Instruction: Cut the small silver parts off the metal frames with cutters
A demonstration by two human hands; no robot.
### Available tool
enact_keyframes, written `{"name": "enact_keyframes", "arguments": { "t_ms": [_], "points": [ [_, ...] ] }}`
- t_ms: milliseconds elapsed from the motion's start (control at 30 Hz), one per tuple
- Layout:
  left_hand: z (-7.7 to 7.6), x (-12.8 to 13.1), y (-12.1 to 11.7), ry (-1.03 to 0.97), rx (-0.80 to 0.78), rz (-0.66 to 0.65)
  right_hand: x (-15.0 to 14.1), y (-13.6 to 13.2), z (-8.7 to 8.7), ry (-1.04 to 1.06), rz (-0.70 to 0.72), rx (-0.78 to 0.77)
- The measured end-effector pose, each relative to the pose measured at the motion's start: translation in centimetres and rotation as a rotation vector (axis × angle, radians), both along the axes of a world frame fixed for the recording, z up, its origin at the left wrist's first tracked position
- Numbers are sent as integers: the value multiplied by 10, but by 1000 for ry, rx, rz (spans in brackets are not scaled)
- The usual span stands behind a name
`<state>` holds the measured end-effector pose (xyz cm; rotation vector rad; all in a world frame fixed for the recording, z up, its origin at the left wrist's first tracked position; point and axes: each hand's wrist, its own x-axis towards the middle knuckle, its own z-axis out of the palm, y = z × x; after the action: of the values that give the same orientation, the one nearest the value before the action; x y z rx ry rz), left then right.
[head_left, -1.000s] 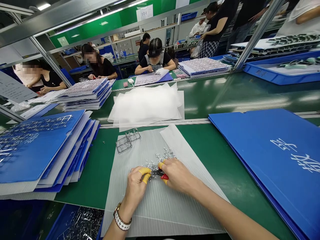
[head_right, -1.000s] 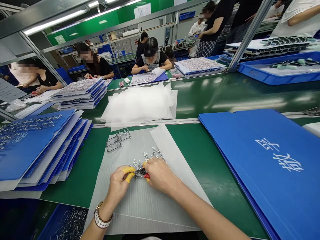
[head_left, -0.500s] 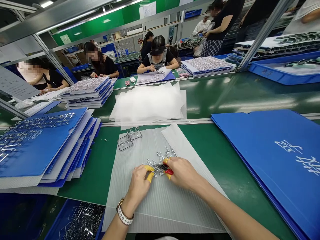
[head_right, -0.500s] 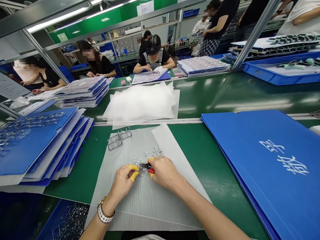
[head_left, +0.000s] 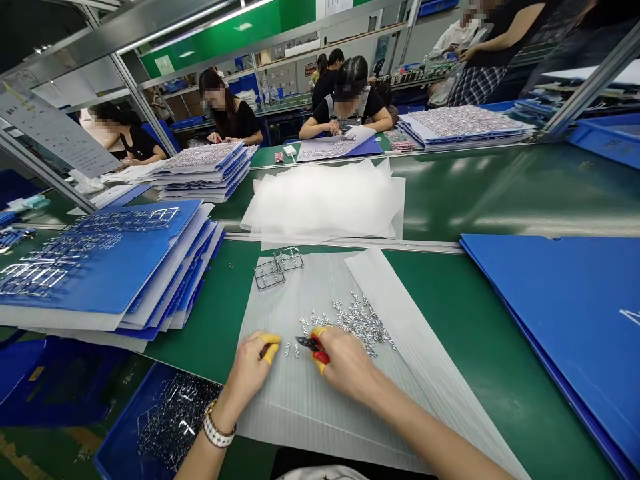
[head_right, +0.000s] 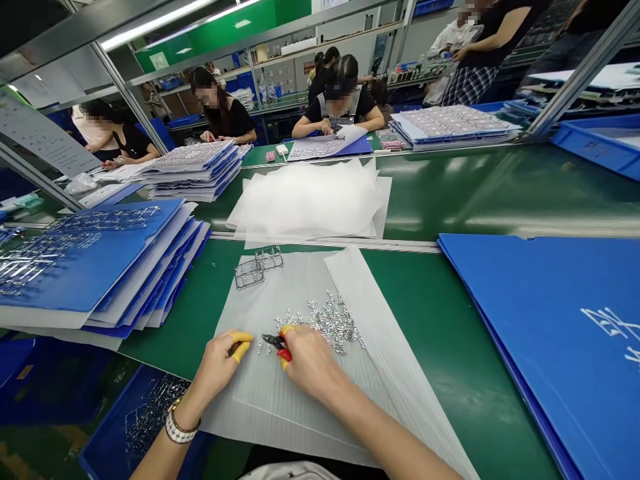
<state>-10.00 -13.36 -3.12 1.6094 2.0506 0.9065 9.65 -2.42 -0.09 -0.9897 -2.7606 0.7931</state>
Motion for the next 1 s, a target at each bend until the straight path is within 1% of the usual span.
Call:
{"name": "enact_keyframes", "arguments": {
  "t_ms": [133,200,300,400,467,600,667,833,1000],
  "points": [
    [-5,11,-8,55,69,-97,-23,-8,-12,60,132,46],
    [-7,14,-6,104,78,-109,-30,-9,-16,51,151,66],
    [-12,17,-3,190,65,-61,-38,-8,-18,-7,136,100],
    [-16,18,0,203,64,-3,-42,-7,-18,-77,122,117],
    [-17,19,0,112,77,50,-42,-7,-18,-105,123,118],
    [-13,16,0,-252,100,205,-40,-5,-17,-143,105,121],
    [-11,12,1,-351,97,252,-39,-5,-16,-170,74,100],
    [-6,5,7,-574,96,310,-38,2,-9,-112,-16,-35],
    [3,14,19,-730,97,326,-33,13,0,17,-83,-202]
  ]
}}
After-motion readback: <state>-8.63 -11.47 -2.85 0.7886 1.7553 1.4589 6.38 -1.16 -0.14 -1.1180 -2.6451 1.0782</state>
